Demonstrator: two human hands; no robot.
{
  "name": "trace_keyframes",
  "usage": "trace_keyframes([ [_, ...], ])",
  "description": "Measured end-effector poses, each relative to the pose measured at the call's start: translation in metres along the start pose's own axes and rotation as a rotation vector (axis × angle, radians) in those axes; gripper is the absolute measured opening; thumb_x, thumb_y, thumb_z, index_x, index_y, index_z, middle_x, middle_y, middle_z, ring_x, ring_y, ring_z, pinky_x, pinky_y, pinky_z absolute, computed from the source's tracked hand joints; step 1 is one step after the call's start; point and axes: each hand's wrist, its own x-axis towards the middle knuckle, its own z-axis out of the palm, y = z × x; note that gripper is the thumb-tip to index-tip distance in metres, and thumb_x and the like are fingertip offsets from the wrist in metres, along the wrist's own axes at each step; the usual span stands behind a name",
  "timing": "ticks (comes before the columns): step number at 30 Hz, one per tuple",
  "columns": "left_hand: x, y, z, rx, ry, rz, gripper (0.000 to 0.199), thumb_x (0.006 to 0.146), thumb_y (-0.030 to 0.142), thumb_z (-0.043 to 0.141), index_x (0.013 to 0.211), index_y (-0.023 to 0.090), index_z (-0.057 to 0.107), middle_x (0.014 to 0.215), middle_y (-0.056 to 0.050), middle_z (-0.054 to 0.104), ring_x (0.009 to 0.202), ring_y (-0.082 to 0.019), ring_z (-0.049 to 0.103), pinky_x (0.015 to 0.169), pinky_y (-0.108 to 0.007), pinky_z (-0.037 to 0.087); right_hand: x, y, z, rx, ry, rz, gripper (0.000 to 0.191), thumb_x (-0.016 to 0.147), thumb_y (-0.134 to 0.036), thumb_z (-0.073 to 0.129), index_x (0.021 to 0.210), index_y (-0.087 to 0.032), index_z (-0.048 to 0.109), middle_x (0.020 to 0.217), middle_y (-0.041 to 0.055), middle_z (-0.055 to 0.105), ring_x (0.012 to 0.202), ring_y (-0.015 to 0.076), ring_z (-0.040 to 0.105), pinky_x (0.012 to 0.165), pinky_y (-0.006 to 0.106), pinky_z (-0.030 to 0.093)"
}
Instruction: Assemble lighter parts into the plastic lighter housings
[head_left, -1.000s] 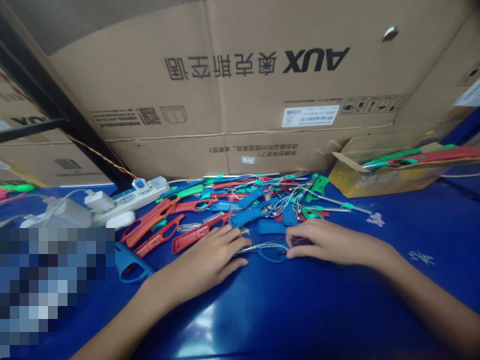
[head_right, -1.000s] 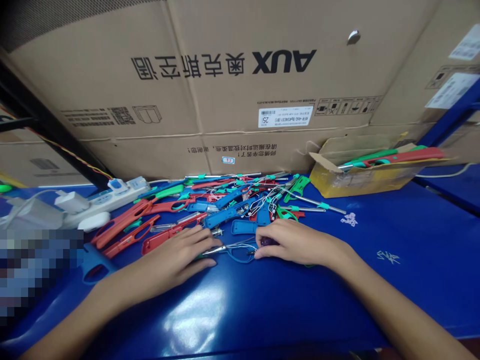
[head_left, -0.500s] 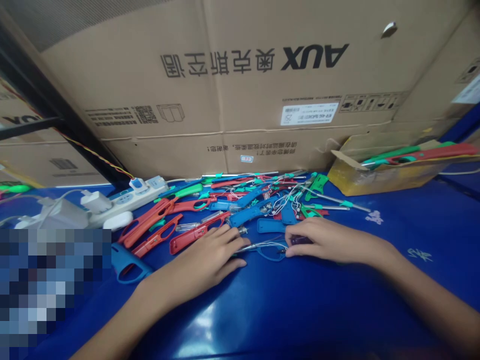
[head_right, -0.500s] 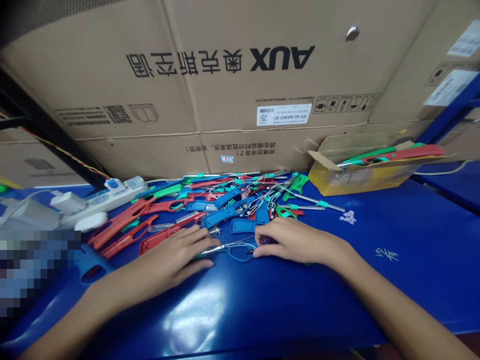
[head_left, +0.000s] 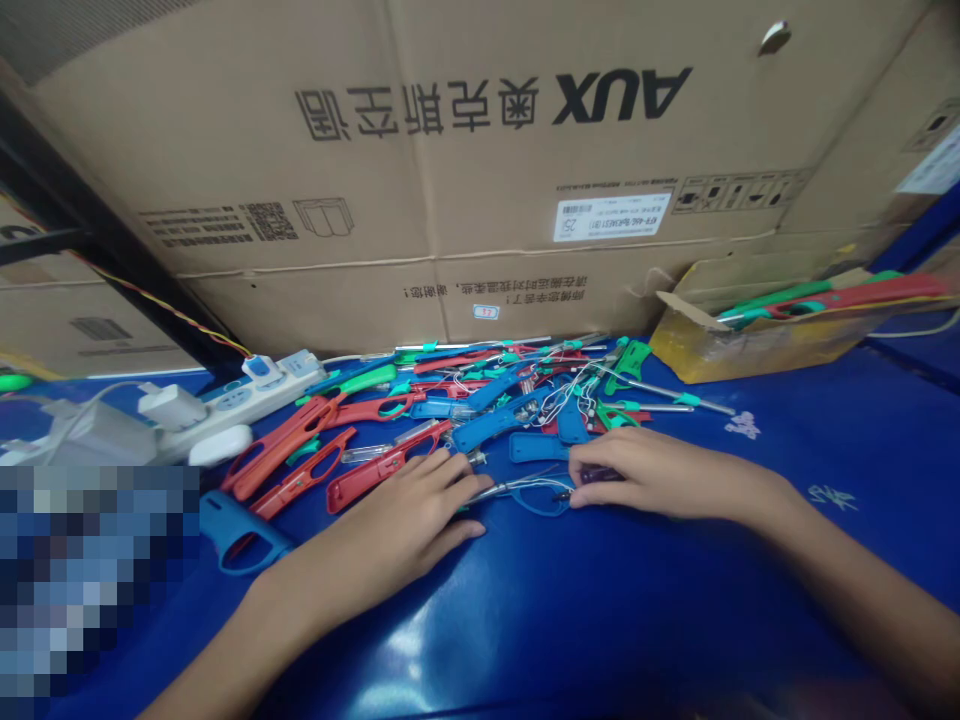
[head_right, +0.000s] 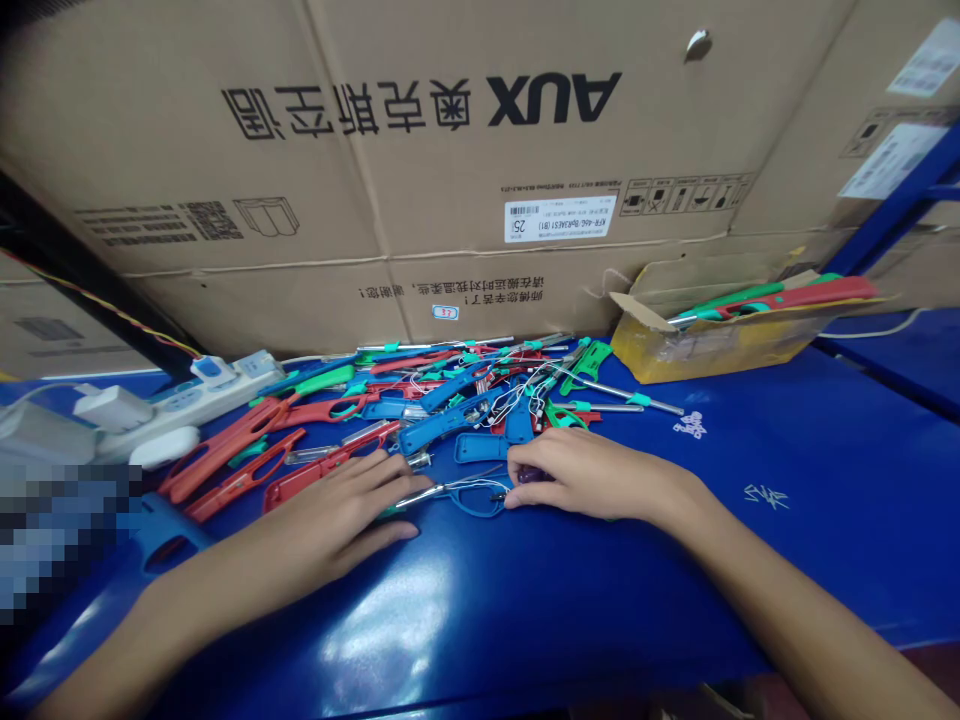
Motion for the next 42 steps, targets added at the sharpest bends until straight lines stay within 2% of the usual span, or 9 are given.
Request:
trace_keyframes([
  [32, 0.0023, 0.0009, -0.0024, -0.007, 0.009, 0.011, 0.032, 0.101, 0.037, 0.054, 0.131, 0.026, 0.057, 0.125, -0.006, 0.06, 0.117, -0.026, 0.057, 0.102, -0.044, 0.047, 0.0, -0.0023, -0.0012, 0.003, -0.002, -0.012, 0.038, 0.096, -0.056, 0.05, 0.093, -0.022, 0.066, 0.084, 0.0022, 0.067, 0.077, 0.0174, 0.06, 0.065, 0.028, 0.037],
  [42, 0.0014, 0.0011, -0.0026, 0.005, -0.02, -0.002, 0.033, 0.101, 0.037, 0.053, 0.133, 0.027, 0.054, 0.127, -0.005, 0.059, 0.119, -0.026, 0.055, 0.103, -0.046, 0.046, 0.0004, -0.0029, -0.0015, 0.002, 0.004, -0.013, 0.039, 0.097, -0.056, 0.048, 0.093, -0.022, 0.067, 0.083, 0.002, 0.067, 0.076, 0.0172, 0.06, 0.065, 0.028, 0.036],
])
